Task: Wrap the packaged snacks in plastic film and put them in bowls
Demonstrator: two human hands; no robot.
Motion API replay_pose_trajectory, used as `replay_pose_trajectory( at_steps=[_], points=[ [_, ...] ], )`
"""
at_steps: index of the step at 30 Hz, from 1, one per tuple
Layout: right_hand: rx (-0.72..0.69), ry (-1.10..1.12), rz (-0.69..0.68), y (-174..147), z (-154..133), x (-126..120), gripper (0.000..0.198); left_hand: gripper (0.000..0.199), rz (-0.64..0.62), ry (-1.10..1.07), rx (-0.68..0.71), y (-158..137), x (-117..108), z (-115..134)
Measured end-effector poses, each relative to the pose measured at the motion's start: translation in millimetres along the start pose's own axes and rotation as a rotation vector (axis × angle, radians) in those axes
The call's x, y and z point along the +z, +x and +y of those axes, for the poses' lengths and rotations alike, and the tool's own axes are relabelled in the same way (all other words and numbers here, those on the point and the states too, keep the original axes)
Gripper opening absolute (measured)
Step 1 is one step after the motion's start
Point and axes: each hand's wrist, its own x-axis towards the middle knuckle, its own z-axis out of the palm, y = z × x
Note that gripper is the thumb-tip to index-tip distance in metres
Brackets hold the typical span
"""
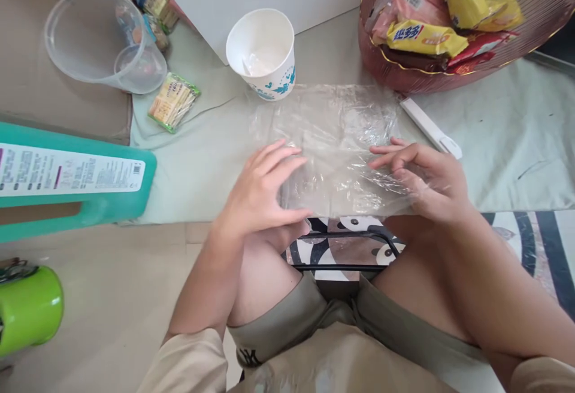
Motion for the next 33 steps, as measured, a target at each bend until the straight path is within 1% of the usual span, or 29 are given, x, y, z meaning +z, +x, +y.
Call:
replay_pose_trajectory(
  at_steps=[2,3,5,7,9,11,12,14,15,16,17,18,19,21,24,26,28,30,31,33],
  points=[
    [0.033,-0.011,-0.009,1,-1,0,0.021,0.049,0.109,0.06,-0.037,0,17,11],
    [0.041,-0.014,-0.015,1,-1,0,0.019,0.041,0.186,0.063,-0.052,-1,23,13],
    [0.043,-0.027,-0.005,2,2,-2,0.016,0.035,0.331,0.049,-0.079,-4,28,14],
    [0.026,-0.069,0.018,2,8,-7,0.015,0.03,0.412,0.014,-0.103,-10,24,10],
    [-0.006,-0.13,0.031,1,12,-13,0.013,0.026,0.433,-0.041,-0.148,-17,16,5],
    [-0.057,-0.188,0.002,0,13,-20,0.006,0.023,0.443,-0.127,-0.214,-24,9,0],
    [-0.087,-0.212,-0.021,0,12,-23,0.006,0.021,0.454,-0.179,-0.25,-27,7,-2],
    [-0.138,-0.243,-0.067,0,10,-26,0.019,0.013,0.469,-0.3,-0.312,-30,6,-6],
    [-0.156,-0.245,-0.082,0,8,-25,0.02,0.011,0.473,-0.363,-0.331,-31,7,-8],
    [-0.172,-0.226,-0.09,0,6,-24,0.016,0.01,0.48,-0.42,-0.343,-31,8,-10],
    [-0.184,-0.189,-0.088,0,5,-21,0.01,0.01,0.487,-0.467,-0.35,-30,9,-12],
    [-0.187,-0.138,-0.075,0,3,-19,0.011,0.01,0.496,-0.499,-0.35,-30,9,-14],
    [-0.181,-0.082,-0.056,-1,3,-16,0.017,0.01,0.492,-0.515,-0.347,-29,10,-16],
    [-0.132,0.012,-0.015,-2,2,-12,0.025,0.011,0.427,-0.512,-0.328,-28,10,-20],
    [-0.025,0.068,0.016,-4,3,-11,0.032,0.007,0.287,-0.476,-0.285,-29,8,-23],
    [-0.01,0.104,0.016,-5,4,-12,0.037,0.008,0.255,-0.479,-0.25,-31,7,-24],
    [-0.03,0.146,0.014,-5,5,-13,0.04,0.016,0.287,-0.523,-0.204,-32,6,-25],
    [-0.04,0.178,0.031,-5,3,-12,0.042,0.028,0.385,-0.608,-0.172,-30,5,-24],
    [-0.03,0.183,0.056,-4,2,-11,0.042,0.035,0.448,-0.659,-0.174,-28,4,-22],
    [0.01,0.177,0.122,-2,-2,-7,0.045,0.046,0.539,-0.757,-0.237,-20,2,-19]
  ],
)
